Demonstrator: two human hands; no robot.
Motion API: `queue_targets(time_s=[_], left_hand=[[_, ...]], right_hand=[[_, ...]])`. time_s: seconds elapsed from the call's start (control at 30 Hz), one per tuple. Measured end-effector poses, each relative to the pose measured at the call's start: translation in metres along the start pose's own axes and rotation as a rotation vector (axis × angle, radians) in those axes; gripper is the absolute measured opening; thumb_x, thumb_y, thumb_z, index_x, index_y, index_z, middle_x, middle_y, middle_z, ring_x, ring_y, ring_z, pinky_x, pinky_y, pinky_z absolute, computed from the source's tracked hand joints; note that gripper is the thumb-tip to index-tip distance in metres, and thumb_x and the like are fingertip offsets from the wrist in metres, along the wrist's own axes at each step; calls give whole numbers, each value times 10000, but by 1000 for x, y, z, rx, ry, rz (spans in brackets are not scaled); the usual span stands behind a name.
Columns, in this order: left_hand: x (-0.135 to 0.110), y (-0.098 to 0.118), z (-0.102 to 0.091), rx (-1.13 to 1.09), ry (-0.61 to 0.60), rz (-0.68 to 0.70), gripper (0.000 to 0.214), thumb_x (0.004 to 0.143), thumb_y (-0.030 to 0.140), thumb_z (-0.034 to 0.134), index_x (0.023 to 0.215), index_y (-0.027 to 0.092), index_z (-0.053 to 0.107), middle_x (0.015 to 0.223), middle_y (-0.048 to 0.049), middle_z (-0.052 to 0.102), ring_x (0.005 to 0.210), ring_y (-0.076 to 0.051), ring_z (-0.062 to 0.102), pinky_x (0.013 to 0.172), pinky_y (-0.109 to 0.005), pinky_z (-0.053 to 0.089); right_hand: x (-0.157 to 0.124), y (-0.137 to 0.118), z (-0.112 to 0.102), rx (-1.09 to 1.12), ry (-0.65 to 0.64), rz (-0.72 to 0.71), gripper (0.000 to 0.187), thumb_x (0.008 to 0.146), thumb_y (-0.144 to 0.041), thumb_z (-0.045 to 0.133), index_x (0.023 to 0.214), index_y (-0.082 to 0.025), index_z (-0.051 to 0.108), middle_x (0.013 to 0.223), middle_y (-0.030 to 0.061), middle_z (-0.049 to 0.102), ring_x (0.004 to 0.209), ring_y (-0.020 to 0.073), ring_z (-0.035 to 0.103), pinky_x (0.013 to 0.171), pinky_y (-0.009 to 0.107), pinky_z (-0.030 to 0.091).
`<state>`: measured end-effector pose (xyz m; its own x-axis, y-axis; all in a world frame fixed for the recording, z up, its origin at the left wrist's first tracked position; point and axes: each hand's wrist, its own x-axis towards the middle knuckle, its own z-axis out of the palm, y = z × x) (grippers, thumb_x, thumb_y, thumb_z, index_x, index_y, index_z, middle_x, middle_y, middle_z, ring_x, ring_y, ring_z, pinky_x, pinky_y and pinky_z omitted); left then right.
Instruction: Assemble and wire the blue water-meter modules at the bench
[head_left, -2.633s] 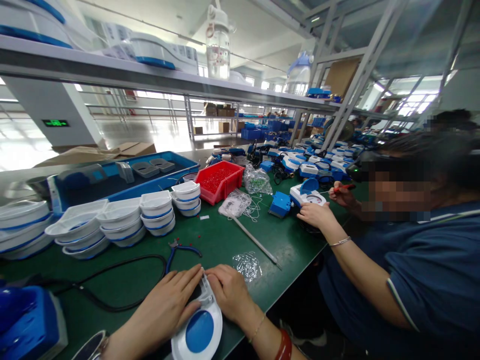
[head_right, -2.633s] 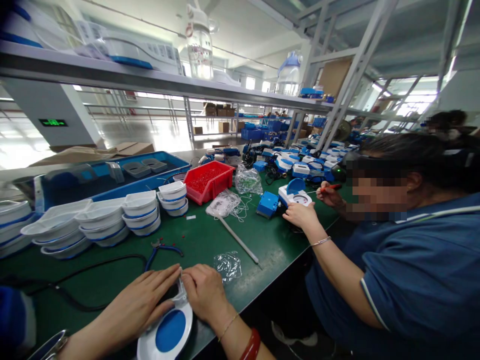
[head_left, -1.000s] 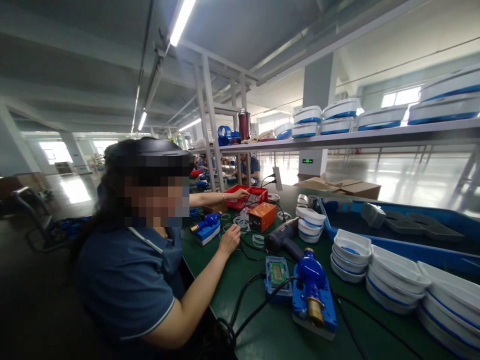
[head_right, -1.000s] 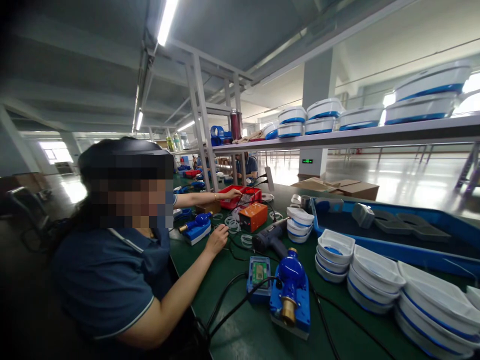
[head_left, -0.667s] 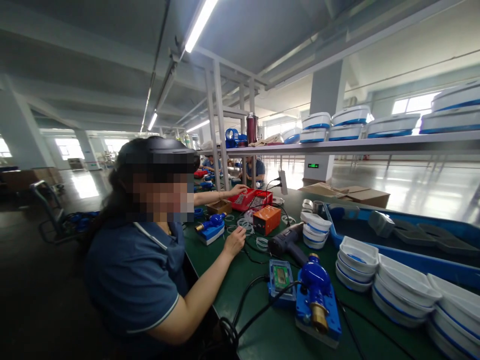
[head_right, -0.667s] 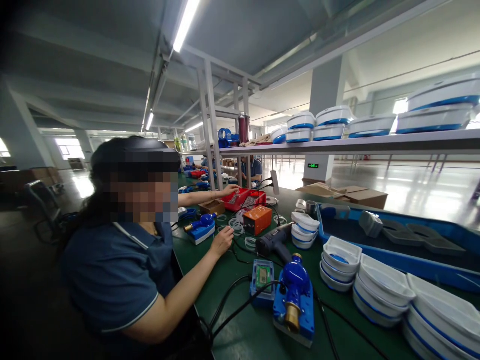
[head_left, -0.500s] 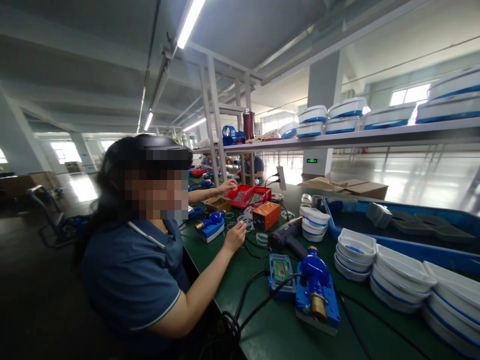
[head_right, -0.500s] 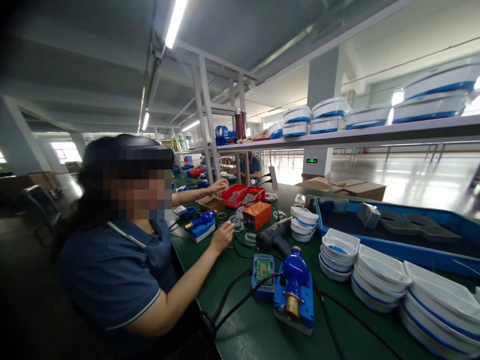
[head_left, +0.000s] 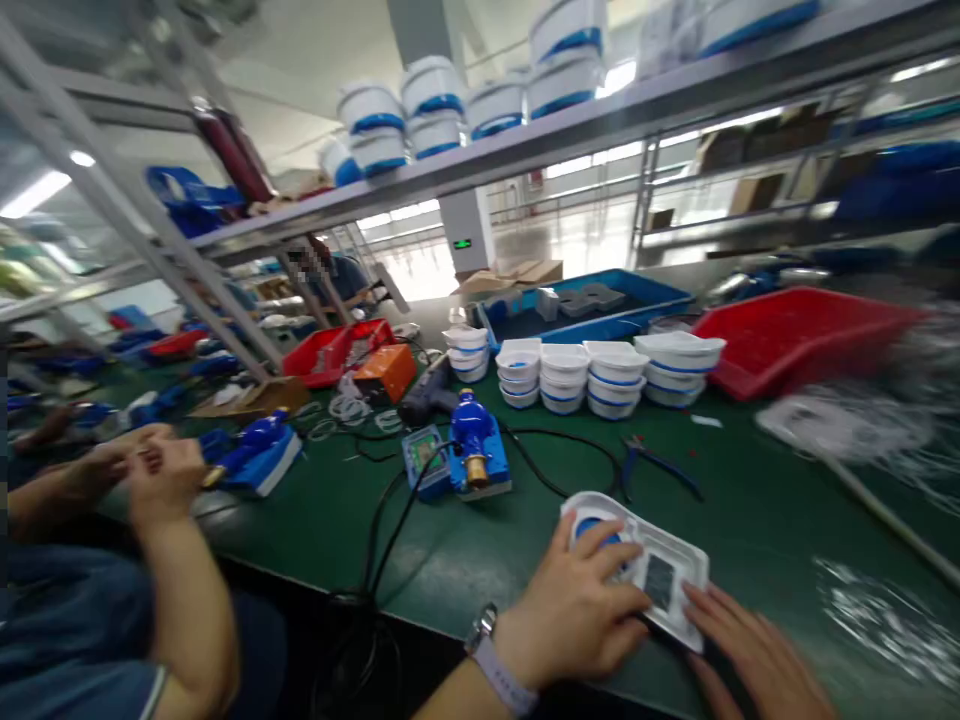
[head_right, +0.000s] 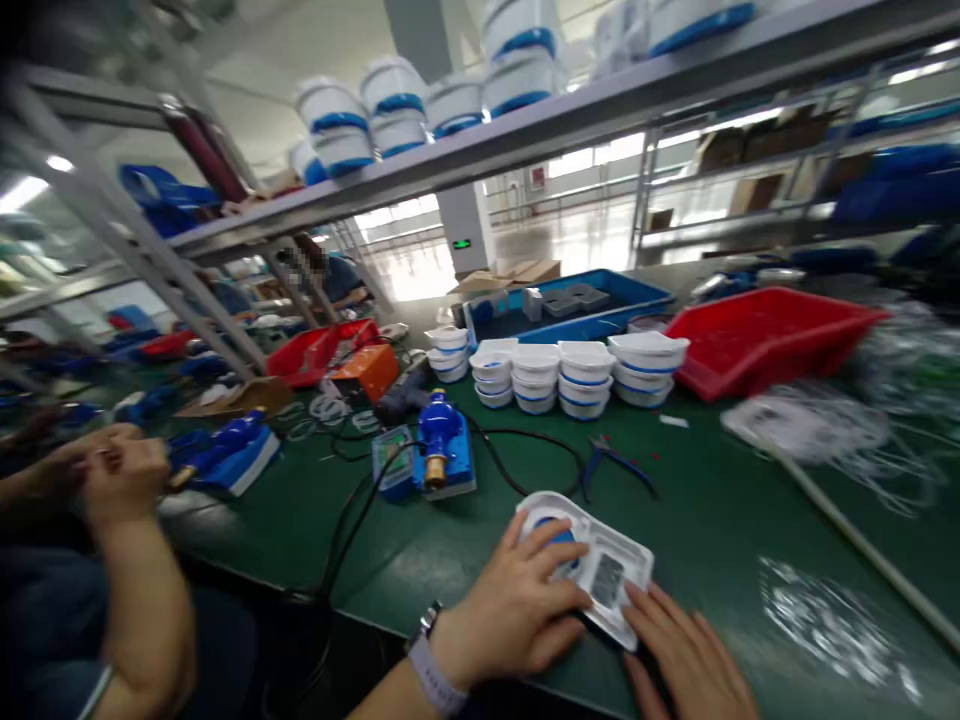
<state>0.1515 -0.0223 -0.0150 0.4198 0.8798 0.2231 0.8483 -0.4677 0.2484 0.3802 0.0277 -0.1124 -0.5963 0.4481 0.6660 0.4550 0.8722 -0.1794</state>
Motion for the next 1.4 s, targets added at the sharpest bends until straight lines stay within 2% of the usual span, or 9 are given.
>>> queue_targets(time_s=[0.1, 0.33, 0.6, 0.77, 0.87, 1.07, 1.17, 1.27, 1.4], left_hand=[[5, 1, 1, -76, -29, -17, 145, 906, 323, 547, 1015, 257, 616, 1392, -2, 500, 1397, -233, 282, 1170, -539, 136], [17, 3, 4, -123, -53, -4, 46, 892, 240, 554, 913, 214, 586, 1386, -27, 508, 1390, -239, 296, 1173, -512, 150], [26, 11, -8, -70, -82, 54, 71, 892, 195, 525, 941, 205, 575, 1365, -37, 519, 1390, -244, 297, 1167, -525, 170], [23, 13, -14, -29, -74, 72, 83, 872, 217, 577, 953, 206, 593, 1350, -43, 533, 1384, -257, 312, 1180, -531, 140], [20, 12, -11, -32, -68, 67, 104, 873, 213, 587, 975, 222, 603, 1348, -27, 536, 1376, -252, 327, 1177, -531, 142], [10, 6, 7, -59, 53, 128, 133, 951, 259, 503, 933, 242, 633, 1307, 13, 580, 1342, -214, 382, 1179, -495, 130], [6, 0, 10, -95, 75, 67, 127, 921, 245, 537, 1009, 253, 628, 1319, -9, 568, 1341, -228, 381, 1173, -516, 149], [2, -7, 9, -125, 73, -56, 334, 855, 240, 607, 1185, 253, 567, 1395, -64, 494, 1354, -270, 362, 1151, -566, 193], [0, -16, 9, -182, 48, -151, 589, 836, 269, 632, 1375, 252, 395, 1488, -104, 365, 1384, -291, 318, 1136, -592, 223]], right_hand=[[10, -14, -18, -32, -12, 52, 259, 1006, -219, 397, 1215, -172, 542, 1261, 93, 598, 1202, 259, 520, 1080, 430, 286], [11, -27, -23, 41, -74, 140, 228, 985, -118, 405, 1172, -170, 525, 1291, 101, 570, 1279, 254, 431, 1084, 466, 255], [11, -29, -26, 49, -67, 137, 247, 959, -113, 423, 1173, -169, 533, 1279, 120, 575, 1261, 277, 444, 1047, 512, 322], [11, -27, -25, 58, -54, 116, 268, 946, -125, 446, 1189, -172, 548, 1269, 121, 583, 1242, 283, 470, 1028, 521, 369], [11, -27, -25, 61, -54, 102, 274, 951, -113, 445, 1195, -171, 555, 1283, 120, 571, 1246, 288, 462, 1022, 524, 370], [15, -29, -26, 25, -11, 56, 244, 965, -78, 426, 1094, -168, 612, 1210, 116, 610, 1198, 289, 495, 992, 503, 396], [16, -30, -26, 33, -6, 46, 227, 972, -90, 427, 1093, -160, 606, 1206, 117, 612, 1199, 285, 494, 996, 492, 397], [17, -29, -25, 32, -9, 55, 252, 963, -84, 428, 1146, -158, 586, 1211, 116, 613, 1202, 278, 499, 997, 485, 405], [18, -29, -26, 17, -3, 50, 291, 950, -69, 427, 1170, -160, 594, 1187, 109, 625, 1188, 268, 513, 1011, 471, 398]])
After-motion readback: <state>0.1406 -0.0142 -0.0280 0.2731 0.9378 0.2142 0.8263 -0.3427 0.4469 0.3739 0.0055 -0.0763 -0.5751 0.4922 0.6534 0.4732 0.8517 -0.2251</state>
